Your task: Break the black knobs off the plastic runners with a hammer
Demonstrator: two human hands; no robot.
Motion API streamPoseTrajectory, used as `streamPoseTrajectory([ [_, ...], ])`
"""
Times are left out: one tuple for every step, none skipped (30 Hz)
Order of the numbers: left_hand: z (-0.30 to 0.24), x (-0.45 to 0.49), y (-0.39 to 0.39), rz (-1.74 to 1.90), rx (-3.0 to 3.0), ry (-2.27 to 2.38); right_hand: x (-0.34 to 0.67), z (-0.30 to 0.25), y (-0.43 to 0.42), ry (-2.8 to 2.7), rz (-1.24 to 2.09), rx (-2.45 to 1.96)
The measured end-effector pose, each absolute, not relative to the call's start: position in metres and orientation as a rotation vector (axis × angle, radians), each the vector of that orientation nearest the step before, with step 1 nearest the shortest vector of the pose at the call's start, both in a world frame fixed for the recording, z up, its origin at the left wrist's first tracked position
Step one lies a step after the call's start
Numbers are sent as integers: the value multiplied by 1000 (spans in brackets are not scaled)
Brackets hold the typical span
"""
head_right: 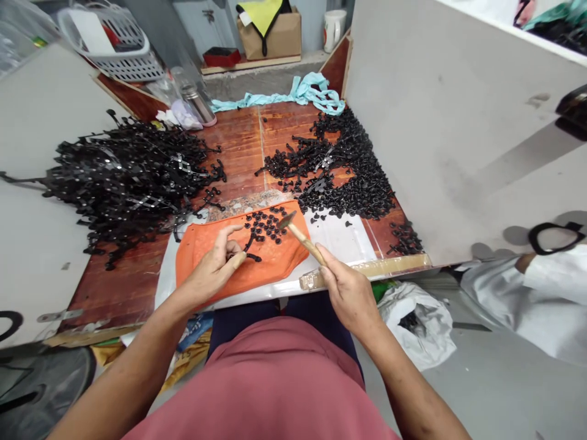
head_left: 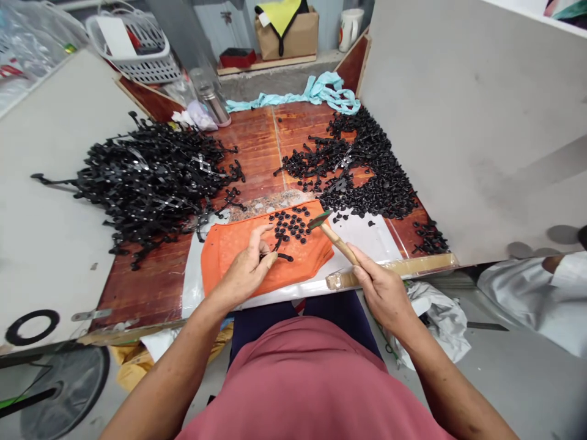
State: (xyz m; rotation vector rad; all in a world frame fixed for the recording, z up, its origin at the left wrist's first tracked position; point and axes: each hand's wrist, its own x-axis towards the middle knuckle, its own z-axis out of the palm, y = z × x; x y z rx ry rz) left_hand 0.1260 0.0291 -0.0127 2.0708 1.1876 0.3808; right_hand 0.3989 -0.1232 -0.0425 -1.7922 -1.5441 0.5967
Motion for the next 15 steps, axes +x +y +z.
streamPoseTrajectory([
  [-11, 122, 29, 396, 2069, 1129, 400, -45, -124, -1531, 629, -1792],
  [-10, 118, 31, 404, 2080, 1077, 399, -47, -126, -1520, 657, -1792],
  [-10, 115, 33, 413, 2099, 1050, 399, -48, -127, -1510, 678, -1795],
  [-11, 113, 36, 430, 2123, 1057, 398, -50, -128, -1500, 692, -1800],
  [-13, 111, 39, 455, 2152, 1094, 397, -51, -129, -1491, 701, -1810],
  [-15, 110, 43, 482, 2182, 1152, 396, -52, -130, -1484, 709, -1822],
  [-18, 109, 47, 500, 2210, 1220, 396, -52, -131, -1477, 715, -1833],
  [-20, 109, 51, 499, 2236, 1276, 395, -53, -132, -1470, 721, -1843],
  [-22, 109, 54, 479, 2258, 1318, 395, -55, -133, -1463, 728, -1852],
  [-23, 109, 57, 442, 2275, 1346, 396, -56, -133, -1457, 735, -1857],
  [-24, 110, 59, 403, 2283, 1369, 396, -58, -133, -1452, 741, -1858],
  [-25, 111, 61, 366, 2287, 1391, 396, -61, -133, -1448, 746, -1858],
  [-26, 113, 62, 338, 2288, 1416, 397, -63, -133, -1446, 747, -1858],
  [-26, 115, 62, 318, 2288, 1442, 397, -65, -133, -1445, 748, -1860],
  [-27, 116, 63, 300, 2292, 1465, 397, -67, -133, -1442, 747, -1865],
])
